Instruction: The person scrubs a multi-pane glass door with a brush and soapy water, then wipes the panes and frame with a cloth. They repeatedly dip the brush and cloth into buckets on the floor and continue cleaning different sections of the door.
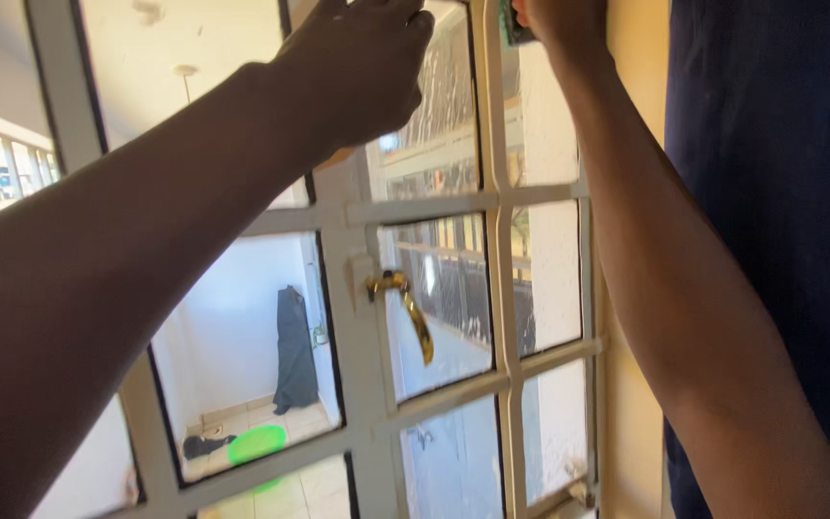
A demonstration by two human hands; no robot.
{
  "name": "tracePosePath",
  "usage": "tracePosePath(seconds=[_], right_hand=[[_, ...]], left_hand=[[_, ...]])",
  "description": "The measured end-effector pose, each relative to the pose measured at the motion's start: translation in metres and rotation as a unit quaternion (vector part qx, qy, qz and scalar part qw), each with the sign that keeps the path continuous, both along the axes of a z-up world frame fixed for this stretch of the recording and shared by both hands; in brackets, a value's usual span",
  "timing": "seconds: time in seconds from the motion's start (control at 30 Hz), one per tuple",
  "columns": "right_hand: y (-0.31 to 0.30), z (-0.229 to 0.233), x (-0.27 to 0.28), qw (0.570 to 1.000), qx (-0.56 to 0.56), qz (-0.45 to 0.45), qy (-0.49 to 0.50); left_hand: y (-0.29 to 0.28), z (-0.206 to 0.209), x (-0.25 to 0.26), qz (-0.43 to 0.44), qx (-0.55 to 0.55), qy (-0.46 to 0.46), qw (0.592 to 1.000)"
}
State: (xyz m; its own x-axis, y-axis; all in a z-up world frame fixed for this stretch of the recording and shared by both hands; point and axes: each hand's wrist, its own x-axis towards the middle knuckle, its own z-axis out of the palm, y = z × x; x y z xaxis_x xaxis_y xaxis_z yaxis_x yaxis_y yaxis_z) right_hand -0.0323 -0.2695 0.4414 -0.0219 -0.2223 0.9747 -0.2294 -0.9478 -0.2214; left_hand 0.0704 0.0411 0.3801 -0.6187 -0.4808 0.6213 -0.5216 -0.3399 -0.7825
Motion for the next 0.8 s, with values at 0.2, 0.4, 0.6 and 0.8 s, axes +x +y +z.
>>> tracePosePath(seconds=[0.2, 0.4, 0.6, 0.8], right_hand=[[0.103, -0.062, 0.014, 0.981, -0.056, 0.184, 0.022], [0.159, -0.111, 0.023, 0.967, -0.071, 0.245, 0.019], [0.158, -0.114, 0.022, 0.981, -0.007, 0.193, -0.03], [0.192, -0.134, 0.013, 0.965, -0.015, 0.257, 0.043]], left_hand=[[0.041, -0.021, 0.017, 0.0, 0.021, 0.009, 1.0], [0.077, -0.049, 0.026, -0.007, 0.016, -0.012, 1.0], [0.091, -0.068, 0.013, 0.011, 0.031, 0.027, 0.999], [0.086, -0.083, -0.006, 0.012, 0.047, 0.032, 0.998]])
